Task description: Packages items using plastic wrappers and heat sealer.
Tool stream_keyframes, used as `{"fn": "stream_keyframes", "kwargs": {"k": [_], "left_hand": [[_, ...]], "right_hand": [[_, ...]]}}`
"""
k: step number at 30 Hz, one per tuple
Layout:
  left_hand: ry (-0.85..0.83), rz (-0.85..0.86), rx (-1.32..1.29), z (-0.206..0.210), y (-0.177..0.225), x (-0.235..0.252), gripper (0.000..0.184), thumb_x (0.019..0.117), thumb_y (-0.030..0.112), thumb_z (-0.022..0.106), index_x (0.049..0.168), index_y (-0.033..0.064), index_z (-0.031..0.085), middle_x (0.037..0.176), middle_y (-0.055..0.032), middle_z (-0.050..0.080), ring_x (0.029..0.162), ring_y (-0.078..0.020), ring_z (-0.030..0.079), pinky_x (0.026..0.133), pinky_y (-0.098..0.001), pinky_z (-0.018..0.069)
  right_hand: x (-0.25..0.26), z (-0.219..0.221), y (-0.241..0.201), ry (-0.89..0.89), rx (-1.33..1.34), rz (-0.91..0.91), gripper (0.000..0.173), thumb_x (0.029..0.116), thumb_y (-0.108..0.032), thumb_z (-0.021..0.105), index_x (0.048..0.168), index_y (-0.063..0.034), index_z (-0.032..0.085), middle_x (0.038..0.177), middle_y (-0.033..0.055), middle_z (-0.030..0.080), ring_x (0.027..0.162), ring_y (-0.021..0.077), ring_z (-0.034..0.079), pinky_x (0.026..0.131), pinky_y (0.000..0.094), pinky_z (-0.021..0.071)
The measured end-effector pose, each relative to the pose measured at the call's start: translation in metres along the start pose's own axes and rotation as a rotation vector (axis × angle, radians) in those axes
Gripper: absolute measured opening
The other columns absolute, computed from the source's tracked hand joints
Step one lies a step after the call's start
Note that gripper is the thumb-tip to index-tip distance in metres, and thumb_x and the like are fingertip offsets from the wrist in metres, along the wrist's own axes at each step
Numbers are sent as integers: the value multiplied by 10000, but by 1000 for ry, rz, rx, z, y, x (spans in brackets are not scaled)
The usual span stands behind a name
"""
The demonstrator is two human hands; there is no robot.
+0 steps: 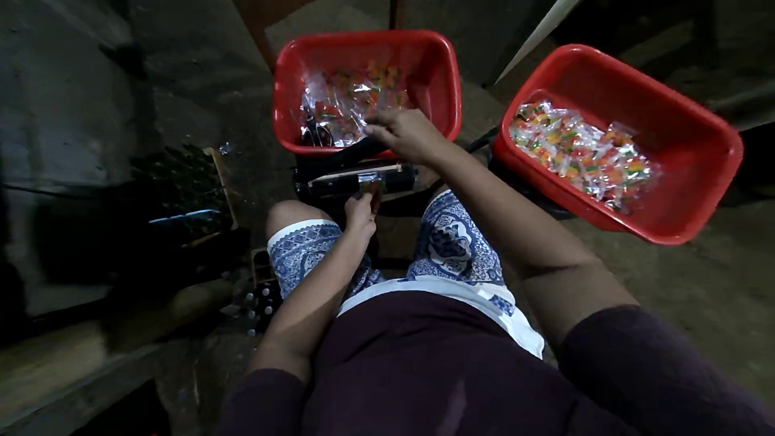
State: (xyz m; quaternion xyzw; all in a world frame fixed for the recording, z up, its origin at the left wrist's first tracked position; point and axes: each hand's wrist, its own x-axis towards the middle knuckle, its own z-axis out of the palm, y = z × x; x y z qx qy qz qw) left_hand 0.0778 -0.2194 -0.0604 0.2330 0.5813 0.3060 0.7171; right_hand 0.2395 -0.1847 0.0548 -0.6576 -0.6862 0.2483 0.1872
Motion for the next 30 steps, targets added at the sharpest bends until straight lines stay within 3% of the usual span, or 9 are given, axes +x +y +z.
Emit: {"fn": "stream_keyframes", "kwargs": {"k": [2, 4, 6, 12, 15, 30], "left_hand": [[-3, -12, -24, 3, 2, 4, 237, 1032, 79, 567, 1254, -3, 571, 1090, -110, 645, 866, -137, 619, 764, -268, 534], [5, -43, -51, 7, 6, 8, 266, 1023, 103, 606, 1267, 1, 575, 1097, -103, 651, 872, -129, 631, 763, -258, 539], [27, -89, -50, 11, 9, 10, 295, 1013, 103, 625, 1281, 5, 552, 1097, -99, 627, 863, -119, 617, 753, -242, 537], [52, -119, -64, 16, 9, 9, 333, 1007, 105, 642, 1278, -10, 486, 1052, -107, 618, 814, -99, 637, 722, -218, 555], [40, -114, -44, 17, 11, 7, 368, 1021, 117, 625, 1324, -30, 476, 1149, -128, 615, 913, -115, 641, 791, -238, 551], [77, -141, -77, 23, 16, 8, 385, 1019, 109, 625, 1334, -25, 449, 1137, -136, 596, 889, -128, 657, 772, -245, 568]], "right_hand": [[9, 19, 15, -89, -68, 15, 495, 1093, -463, 399, 1322, -139, 696, 1297, 148, 684, 1263, 348, 607, 1104, 648, 358], [9, 36, 29, -110, -91, 36, 491, 1100, -440, 389, 1331, -131, 693, 1394, 130, 643, 1391, 341, 512, 1167, 660, 276], [4, 50, 40, -76, -73, 52, 462, 1111, -382, 371, 1364, -137, 669, 1448, 108, 609, 1452, 329, 445, 1192, 646, 233], [-4, 75, 59, -2, -37, 91, 473, 1121, -343, 331, 1417, -119, 624, 1493, 68, 577, 1487, 308, 400, 1230, 633, 157], [-5, 79, 63, 41, -10, 85, 465, 1117, -338, 343, 1405, -120, 637, 1473, 71, 595, 1480, 308, 414, 1229, 657, 134], [-5, 89, 68, 72, -32, 95, 472, 1119, -344, 323, 1427, -141, 619, 1492, 55, 580, 1486, 302, 407, 1214, 691, 113]]}}
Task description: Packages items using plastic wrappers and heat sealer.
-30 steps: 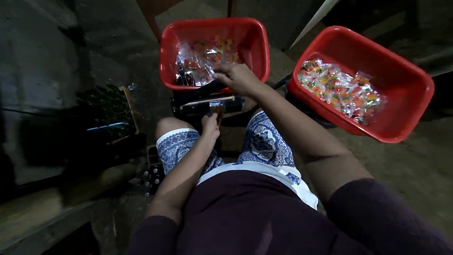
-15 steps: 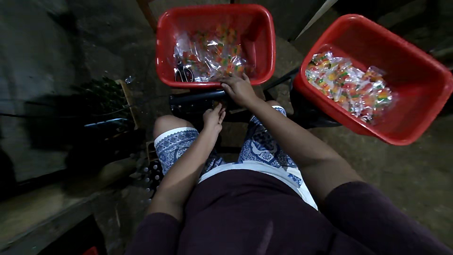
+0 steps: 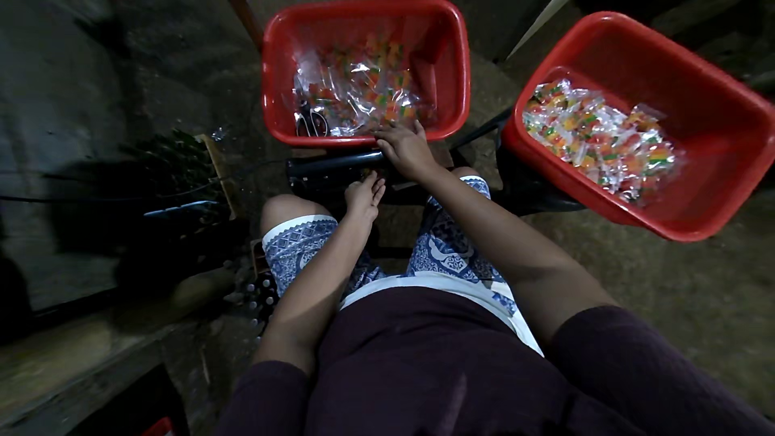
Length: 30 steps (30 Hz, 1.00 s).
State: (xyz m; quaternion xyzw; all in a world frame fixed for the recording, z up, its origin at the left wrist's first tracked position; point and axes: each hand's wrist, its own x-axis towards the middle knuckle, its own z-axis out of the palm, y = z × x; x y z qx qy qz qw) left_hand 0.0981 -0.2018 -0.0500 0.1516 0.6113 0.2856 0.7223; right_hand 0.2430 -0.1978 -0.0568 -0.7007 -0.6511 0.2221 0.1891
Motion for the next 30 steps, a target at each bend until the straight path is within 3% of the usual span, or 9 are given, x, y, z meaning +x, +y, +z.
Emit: {"fn": "stream_keyframes", "kwargs": {"k": [5, 11, 15, 30], "left_hand": [[-13, 17, -19, 0, -2, -1, 384, 1028, 110, 611, 1343, -32, 444, 1167, -143, 593, 929, -137, 657, 804, -253, 567], [-52, 14, 45, -8, -11, 0, 284, 1037, 202, 610, 1219, -12, 565, 1052, -99, 653, 887, -136, 679, 784, -264, 577], [-58, 40, 63, -12, -10, 4, 372, 1056, 233, 582, 1317, -20, 505, 1149, -131, 650, 964, -156, 679, 838, -293, 572], [-47, 94, 48, -14, -10, 9, 261, 1051, 188, 590, 1198, -17, 525, 1030, -116, 699, 862, -139, 715, 762, -273, 594]], "right_hand": [[-3, 6, -1, 41, -54, 14, 459, 1114, -321, 330, 1455, -167, 596, 1529, 47, 545, 1512, 330, 358, 1205, 710, 88], [-5, 18, 5, 162, -130, -5, 457, 1109, -324, 334, 1474, -201, 580, 1544, 15, 530, 1524, 346, 330, 1193, 734, 64], [-6, 16, 5, 131, -124, -1, 453, 1110, -316, 336, 1495, -226, 558, 1561, -1, 511, 1540, 336, 295, 1199, 727, 56], [-5, 17, 7, 140, -140, -13, 452, 1109, -313, 327, 1471, -227, 584, 1547, -16, 527, 1529, 320, 325, 1202, 707, 92]]}}
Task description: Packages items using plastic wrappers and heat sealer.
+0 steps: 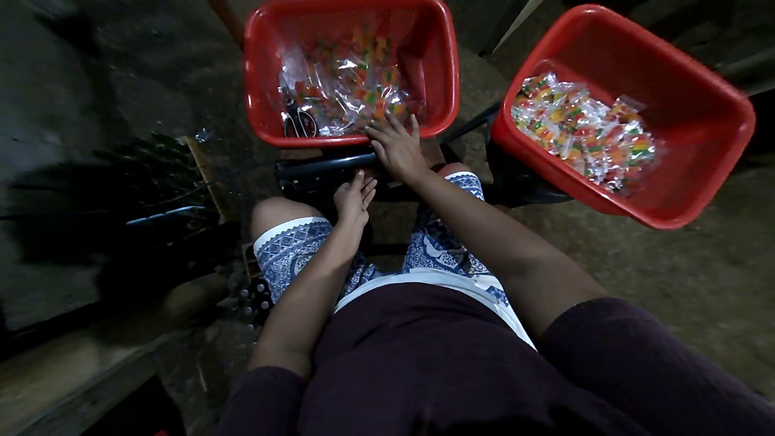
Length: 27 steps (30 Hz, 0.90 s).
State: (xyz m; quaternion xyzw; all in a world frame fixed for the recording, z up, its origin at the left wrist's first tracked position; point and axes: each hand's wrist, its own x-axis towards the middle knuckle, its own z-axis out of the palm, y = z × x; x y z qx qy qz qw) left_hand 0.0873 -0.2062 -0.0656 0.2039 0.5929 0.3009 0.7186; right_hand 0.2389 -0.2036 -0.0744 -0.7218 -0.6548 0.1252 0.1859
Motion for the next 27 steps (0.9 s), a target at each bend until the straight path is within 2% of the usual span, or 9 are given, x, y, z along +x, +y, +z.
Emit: {"fn": "stream_keyframes", "kwargs": {"k": [5, 9, 12, 15, 17, 21, 23, 27], "left_hand": [[1, 3, 15, -1, 0, 2, 268, 1046, 188, 599, 1196, -21, 525, 1010, -116, 707, 840, -135, 719, 742, -269, 597], [-12, -4, 23, 0, 3, 0, 361, 1048, 203, 599, 1295, -42, 500, 1108, -145, 659, 901, -155, 690, 790, -290, 584], [-17, 31, 9, 2, 2, 0, 286, 1063, 126, 534, 1287, -50, 543, 1121, -166, 658, 900, -193, 680, 789, -330, 584], [-39, 59, 10, 4, 2, -3, 236, 1070, 106, 500, 1249, -30, 574, 1058, -135, 685, 844, -175, 690, 762, -327, 593], [-42, 49, 10, 4, 3, -3, 230, 1070, 113, 514, 1239, -25, 587, 1040, -130, 692, 828, -167, 686, 745, -317, 587], [-28, 19, 5, 2, 3, -2, 230, 1061, 108, 526, 1235, -35, 571, 1054, -135, 657, 845, -163, 659, 756, -303, 575], [-34, 12, -15, 2, 4, -2, 263, 1063, 129, 539, 1263, -42, 554, 1102, -151, 657, 890, -176, 679, 790, -315, 584], [-25, -10, -42, 3, 4, -1, 356, 1055, 166, 579, 1321, -54, 492, 1196, -187, 630, 945, -191, 690, 812, -312, 588]], "right_hand": [[1, -1, -1, -40, 2, 19, 462, 1112, -324, 311, 1478, -226, 576, 1553, -11, 520, 1534, 321, 312, 1206, 700, 93], [14, -30, -14, -195, 81, 97, 465, 1113, -295, 322, 1516, -197, 531, 1601, 38, 455, 1558, 351, 235, 1189, 739, 21], [28, -61, -35, -257, 143, 104, 441, 1084, -234, 396, 1483, -158, 566, 1542, 84, 522, 1518, 344, 334, 1182, 734, 96], [42, -78, -50, -321, 76, 50, 460, 1056, -202, 439, 1504, -180, 542, 1540, 89, 522, 1510, 333, 347, 1180, 701, 176], [46, -76, -51, -327, 49, 60, 459, 1069, -223, 432, 1516, -196, 528, 1544, 85, 521, 1512, 332, 348, 1189, 687, 180], [38, -52, -33, -289, 51, 108, 471, 1110, -353, 362, 1510, -171, 533, 1543, 96, 519, 1509, 357, 346, 1194, 705, 146], [31, -40, -25, -244, 62, 125, 472, 1114, -352, 346, 1504, -173, 543, 1550, 65, 519, 1516, 342, 341, 1192, 719, 120], [26, -32, -21, -200, 66, 144, 456, 1112, -302, 353, 1502, -162, 543, 1555, 69, 510, 1524, 345, 322, 1187, 739, 94]]}}
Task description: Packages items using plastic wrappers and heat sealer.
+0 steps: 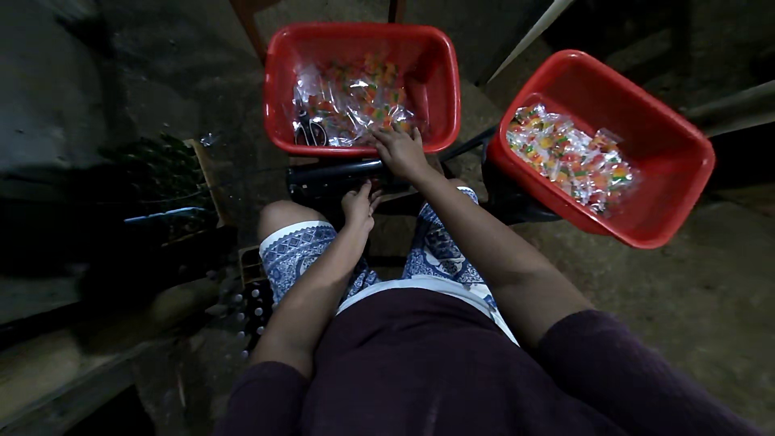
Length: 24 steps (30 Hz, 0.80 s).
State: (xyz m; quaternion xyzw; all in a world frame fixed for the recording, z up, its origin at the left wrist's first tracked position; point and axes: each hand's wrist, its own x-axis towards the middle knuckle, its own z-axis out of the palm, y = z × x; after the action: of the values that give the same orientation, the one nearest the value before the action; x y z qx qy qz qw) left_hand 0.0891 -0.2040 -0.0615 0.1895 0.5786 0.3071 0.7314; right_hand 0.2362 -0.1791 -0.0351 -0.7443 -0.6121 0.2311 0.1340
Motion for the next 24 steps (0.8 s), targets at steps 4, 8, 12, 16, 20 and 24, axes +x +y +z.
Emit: {"fn": "stream_keyframes", "kwargs": {"k": [4, 8, 12, 16, 20, 24], "left_hand": [[-3, -17, -9, 0, -1, -1, 354, 1046, 169, 596, 1302, -51, 487, 1163, -175, 633, 926, -183, 695, 804, -301, 590], [-3, -31, 25, 0, 0, -2, 357, 1058, 181, 575, 1315, -51, 488, 1146, -165, 656, 939, -167, 693, 823, -301, 583], [11, -27, 38, -1, -1, 1, 340, 1048, 193, 596, 1275, -44, 505, 1092, -156, 678, 902, -164, 706, 792, -295, 591], [6, -15, 63, -2, -1, 2, 353, 1042, 214, 611, 1261, -46, 518, 1079, -153, 684, 902, -166, 709, 794, -300, 594], [-5, 7, 90, -2, -2, 2, 312, 1045, 206, 604, 1223, -36, 523, 1054, -131, 685, 889, -144, 704, 789, -292, 591], [6, 0, 84, -1, -2, 2, 307, 1047, 195, 601, 1225, -38, 510, 1059, -142, 684, 892, -155, 707, 789, -296, 593]], "right_hand": [[-2, 5, 2, 9, -6, 20, 457, 1118, -299, 337, 1509, -166, 532, 1567, 71, 495, 1529, 346, 310, 1185, 737, 88], [-5, 17, 6, 80, -13, 6, 449, 1109, -270, 347, 1499, -180, 549, 1539, 43, 534, 1534, 341, 307, 1197, 730, 42], [-6, 20, 9, 111, -36, -16, 442, 1105, -255, 350, 1484, -187, 567, 1531, 14, 544, 1533, 331, 314, 1196, 733, 43], [-5, 20, 11, 95, -42, -6, 444, 1107, -266, 347, 1493, -210, 559, 1534, 10, 541, 1533, 324, 312, 1210, 707, 60], [-6, 21, 12, 95, -51, -13, 446, 1104, -267, 340, 1484, -208, 567, 1521, 11, 555, 1530, 328, 319, 1216, 690, 73], [-5, 19, 10, 73, -52, 2, 448, 1105, -271, 342, 1497, -223, 554, 1530, -4, 545, 1535, 314, 310, 1218, 685, 76]]}}
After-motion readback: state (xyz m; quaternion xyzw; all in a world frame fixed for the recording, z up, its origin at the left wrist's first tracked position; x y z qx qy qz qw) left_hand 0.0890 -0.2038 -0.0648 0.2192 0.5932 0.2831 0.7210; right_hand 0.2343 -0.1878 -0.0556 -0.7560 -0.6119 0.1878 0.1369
